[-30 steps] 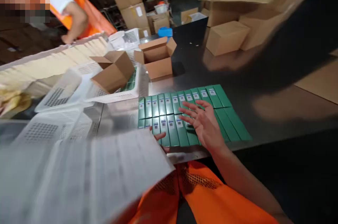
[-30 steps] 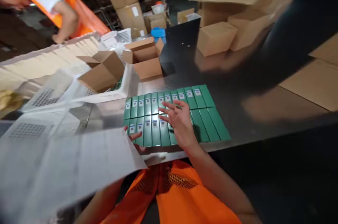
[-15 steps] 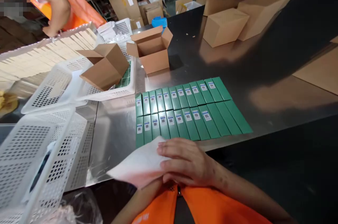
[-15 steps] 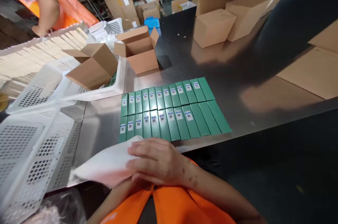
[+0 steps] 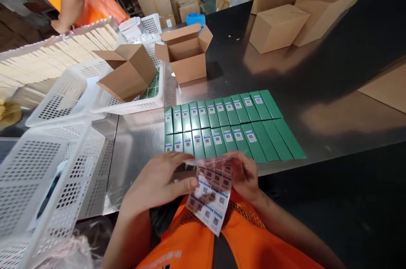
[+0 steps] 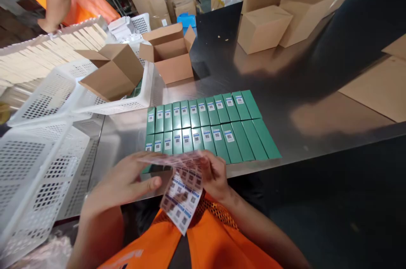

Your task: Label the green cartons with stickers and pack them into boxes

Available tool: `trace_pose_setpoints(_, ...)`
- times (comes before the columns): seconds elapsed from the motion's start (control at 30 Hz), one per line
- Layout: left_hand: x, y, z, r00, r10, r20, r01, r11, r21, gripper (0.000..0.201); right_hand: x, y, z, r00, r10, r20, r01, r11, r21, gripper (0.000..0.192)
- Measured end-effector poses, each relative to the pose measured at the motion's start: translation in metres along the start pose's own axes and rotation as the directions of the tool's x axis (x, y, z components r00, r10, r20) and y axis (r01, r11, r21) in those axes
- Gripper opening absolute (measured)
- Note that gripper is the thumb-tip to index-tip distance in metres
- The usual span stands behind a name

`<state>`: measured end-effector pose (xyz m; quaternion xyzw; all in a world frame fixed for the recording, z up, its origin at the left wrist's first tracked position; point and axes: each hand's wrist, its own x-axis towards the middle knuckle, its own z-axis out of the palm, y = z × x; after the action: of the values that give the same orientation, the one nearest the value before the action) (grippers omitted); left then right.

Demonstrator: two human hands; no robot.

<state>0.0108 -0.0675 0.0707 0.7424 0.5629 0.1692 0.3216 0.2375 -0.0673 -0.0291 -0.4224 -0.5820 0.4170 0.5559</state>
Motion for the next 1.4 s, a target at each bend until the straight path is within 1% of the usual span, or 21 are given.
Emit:
trace_pose_setpoints(0.03,0.006,0.004,-0.003,1.0,-0.008,-0.024,0.008,1.0,-0.024,0.046,0.001,0.0,0.001,0.999,0.039,-0.03,-0.04,0.999,-0.028,0.057)
trace_pose_setpoints(0.1,0.021,0.01,0.001,0.99,-0.051,-0.133,0.029,0.985,-0.168,0.045,0.005,0.0,0.003,0.996,0.082,-0.019,-0.083,0.994,-0.069,0.054)
trace_pose_setpoints(0.17,0.037,0.012,0.012,0.96,-0.129,-0.249,0.025,0.924,-0.381,0.041,0.008,0.0,0.005,0.994,0.097,0.045,-0.093,0.991,-0.098,0.047)
trace_pose_setpoints(0.2,0.044,0.012,0.019,0.947,-0.163,-0.278,0.012,0.879,-0.476,0.04,0.01,0.0,0.006,0.994,0.096,0.048,-0.091,0.992,-0.089,0.039)
trace_pose_setpoints(0.23,0.05,0.012,0.025,0.937,-0.19,-0.292,0.0,0.837,-0.547,0.04,0.012,-0.001,0.006,0.996,0.088,0.021,-0.087,0.994,-0.062,0.029)
trace_pose_setpoints(0.27,0.054,0.012,0.03,0.932,-0.21,-0.295,-0.005,0.806,-0.591,0.039,0.015,-0.002,0.004,0.997,0.072,-0.037,-0.073,0.997,-0.018,0.02)
trace_pose_setpoints(0.3,0.056,0.012,0.033,0.933,-0.22,-0.286,-0.001,0.79,-0.613,0.038,0.018,-0.004,0.003,0.992,0.049,-0.115,-0.045,0.998,0.037,0.022)
trace_pose_setpoints(0.37,0.058,0.014,0.035,0.946,-0.208,-0.248,0.015,0.793,-0.609,0.035,0.025,-0.012,-0.003,0.969,-0.002,-0.246,0.034,0.991,0.126,0.039)
trace_pose_setpoints(0.43,0.057,0.017,0.033,0.962,-0.179,-0.205,0.032,0.824,-0.566,0.035,0.032,-0.021,-0.01,0.962,-0.027,-0.273,0.071,0.986,0.152,0.04)
trace_pose_setpoints(0.5,0.056,0.02,0.03,0.974,-0.131,-0.184,0.017,0.856,-0.517,0.034,0.039,-0.029,-0.013,0.965,-0.005,-0.264,0.052,0.984,0.171,0.032)
trace_pose_setpoints(0.6,0.057,0.021,0.024,0.979,-0.058,-0.194,-0.037,0.891,-0.453,0.033,0.048,-0.035,-0.013,0.968,0.084,-0.237,-0.026,0.971,0.239,0.024)
trace_pose_setpoints(0.67,0.059,0.021,0.02,0.978,-0.024,-0.208,-0.064,0.912,-0.406,0.032,0.052,-0.036,-0.01,0.974,0.135,-0.183,-0.076,0.951,0.298,0.029)
trace_pose_setpoints(0.73,0.062,0.021,0.014,0.973,0.004,-0.231,-0.086,0.934,-0.346,0.032,0.056,-0.034,-0.006,0.979,0.15,-0.141,-0.093,0.932,0.351,0.036)
trace_pose_setpoints(0.8,0.064,0.023,0.01,0.968,0.036,-0.247,-0.108,0.952,-0.285,0.032,0.058,-0.033,-0.004,0.982,0.14,-0.129,-0.081,0.922,0.379,0.038)
trace_pose_setpoints(0.87,0.067,0.025,0.007,0.966,0.071,-0.249,-0.132,0.962,-0.239,0.033,0.06,-0.032,-0.002,0.981,0.123,-0.152,-0.056,0.921,0.385,0.039)
trace_pose_setpoints(0.97,0.069,0.029,0.007,0.963,0.122,-0.242,-0.173,0.964,-0.2,0.035,0.061,-0.032,-0.004,0.964,0.104,-0.244,-0.005,0.927,0.375,0.044)
trace_pose_setpoints(1.03,0.07,0.031,0.01,0.96,0.143,-0.24,-0.189,0.965,-0.183,0.036,0.059,-0.032,-0.006,0.954,0.089,-0.287,0.02,0.934,0.356,0.04)
trace_pose_setpoints(1.13,0.069,0.032,0.016,0.96,0.156,-0.234,-0.2,0.964,-0.175,0.033,0.056,-0.031,-0.011,0.951,0.104,-0.29,-0.002,0.943,0.333,0.031)
trace_pose_setpoints(1.23,0.067,0.033,0.021,0.961,0.152,-0.229,-0.197,0.963,-0.184,0.029,0.052,-0.029,-0.016,0.951,0.13,-0.281,-0.037,0.949,0.314,0.03)
trace_pose_setpoints(1.3,0.066,0.034,0.023,0.964,0.139,-0.228,-0.185,0.964,-0.193,0.028,0.049,-0.027,-0.019,0.955,0.085,-0.285,-0.008,0.965,0.262,0.026)
trace_pose_setpoints(1.4,0.064,0.034,0.025,0.961,0.115,-0.252,-0.17,0.963,-0.209,0.026,0.046,-0.022,-0.023,0.951,-0.085,-0.296,0.115,0.99,0.084,0.019)
